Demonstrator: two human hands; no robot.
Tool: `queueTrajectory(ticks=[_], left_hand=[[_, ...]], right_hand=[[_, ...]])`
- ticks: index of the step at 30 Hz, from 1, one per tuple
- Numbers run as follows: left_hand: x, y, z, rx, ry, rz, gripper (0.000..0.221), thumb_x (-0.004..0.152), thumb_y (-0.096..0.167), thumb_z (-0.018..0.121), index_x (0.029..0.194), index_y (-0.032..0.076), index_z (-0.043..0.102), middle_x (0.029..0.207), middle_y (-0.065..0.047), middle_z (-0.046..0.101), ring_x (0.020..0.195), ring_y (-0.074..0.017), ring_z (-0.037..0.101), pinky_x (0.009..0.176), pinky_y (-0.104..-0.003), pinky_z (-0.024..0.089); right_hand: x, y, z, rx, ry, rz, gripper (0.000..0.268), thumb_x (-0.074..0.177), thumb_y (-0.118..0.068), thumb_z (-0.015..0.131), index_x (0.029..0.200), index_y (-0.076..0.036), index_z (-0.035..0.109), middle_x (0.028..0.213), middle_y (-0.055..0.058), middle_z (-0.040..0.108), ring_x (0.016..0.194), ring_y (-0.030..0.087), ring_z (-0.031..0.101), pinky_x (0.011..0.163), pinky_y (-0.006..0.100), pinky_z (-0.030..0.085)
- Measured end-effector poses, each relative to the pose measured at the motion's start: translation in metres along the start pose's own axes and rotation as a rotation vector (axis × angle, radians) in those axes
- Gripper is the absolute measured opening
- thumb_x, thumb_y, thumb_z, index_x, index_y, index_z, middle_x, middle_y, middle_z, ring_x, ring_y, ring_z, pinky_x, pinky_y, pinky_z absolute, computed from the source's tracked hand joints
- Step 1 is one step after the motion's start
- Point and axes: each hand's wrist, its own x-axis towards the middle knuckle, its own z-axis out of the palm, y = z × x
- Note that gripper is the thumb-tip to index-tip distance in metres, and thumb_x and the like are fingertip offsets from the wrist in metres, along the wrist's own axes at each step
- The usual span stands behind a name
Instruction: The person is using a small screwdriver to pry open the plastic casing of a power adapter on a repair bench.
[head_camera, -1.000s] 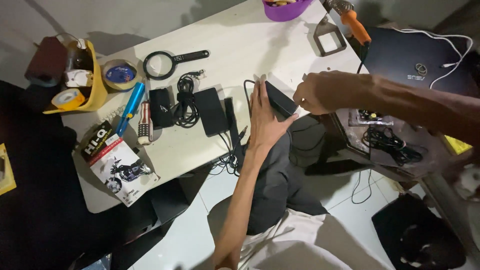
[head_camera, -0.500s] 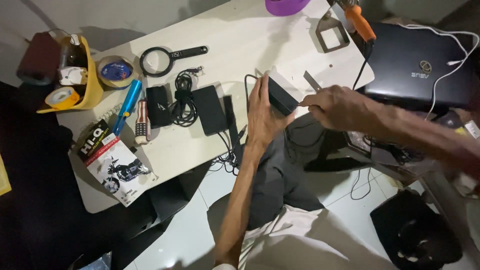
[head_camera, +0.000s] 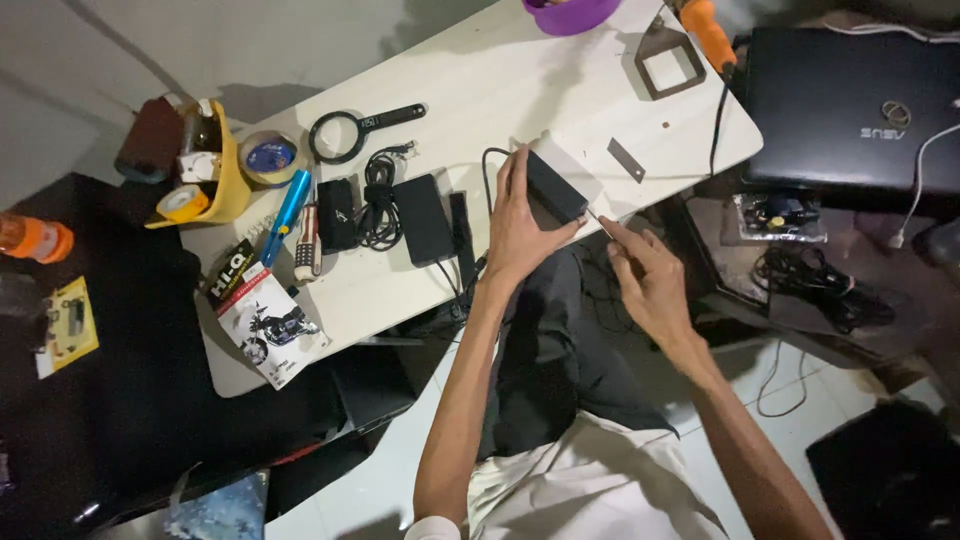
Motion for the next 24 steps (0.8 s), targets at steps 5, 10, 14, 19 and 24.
queueTrajectory(ticks=[5, 10, 14, 19, 24], left_hand=[[0.001, 0.007, 0.0, 0.008, -0.04, -0.034, 0.12, 0.072, 0.042, 0.091, 0.164, 0.015, 0.02, 0.162, -0.019, 0.025, 0.147, -0.0492, 0.034, 0.109, -0.068, 0.044], [0.003, 0.011, 0.002, 0.045, -0.046, -0.083, 0.121, 0.069, 0.044, 0.091, 0.164, 0.016, 0.022, 0.162, -0.016, 0.026, 0.148, -0.047, 0.034, 0.111, -0.069, 0.043], [0.003, 0.013, 0.002, 0.058, -0.044, -0.085, 0.118, 0.072, 0.043, 0.089, 0.164, 0.018, 0.02, 0.162, -0.014, 0.026, 0.149, -0.0453, 0.033, 0.112, -0.068, 0.042], [0.003, 0.016, 0.001, 0.047, -0.043, -0.087, 0.117, 0.071, 0.041, 0.089, 0.163, 0.016, 0.022, 0.161, -0.017, 0.027, 0.148, -0.0485, 0.033, 0.111, -0.071, 0.041], [0.005, 0.014, 0.001, 0.059, -0.047, -0.091, 0.117, 0.071, 0.037, 0.089, 0.163, 0.016, 0.021, 0.161, -0.017, 0.027, 0.149, -0.0469, 0.032, 0.111, -0.07, 0.042]], right_hand=[[0.004, -0.016, 0.003, 0.13, 0.089, -0.006, 0.037, 0.1, 0.004, 0.059, 0.133, -0.006, 0.074, 0.079, 0.021, 0.07, 0.071, 0.032, 0.067, 0.081, 0.043, 0.052], [0.004, -0.012, -0.001, 0.162, 0.104, 0.001, 0.035, 0.098, 0.005, 0.061, 0.128, -0.005, 0.076, 0.073, 0.019, 0.066, 0.062, 0.025, 0.06, 0.064, 0.035, 0.047], [0.003, -0.008, -0.001, 0.17, 0.1, 0.03, 0.033, 0.098, 0.004, 0.062, 0.125, -0.006, 0.078, 0.071, 0.019, 0.065, 0.058, 0.024, 0.059, 0.058, 0.034, 0.044], [0.004, -0.002, 0.002, 0.153, 0.11, -0.015, 0.034, 0.097, 0.004, 0.062, 0.125, -0.006, 0.078, 0.072, 0.021, 0.063, 0.061, 0.027, 0.058, 0.057, 0.034, 0.043], [0.005, -0.008, 0.002, 0.148, 0.114, 0.002, 0.034, 0.097, 0.005, 0.062, 0.124, -0.006, 0.078, 0.072, 0.021, 0.064, 0.061, 0.027, 0.059, 0.058, 0.034, 0.044]])
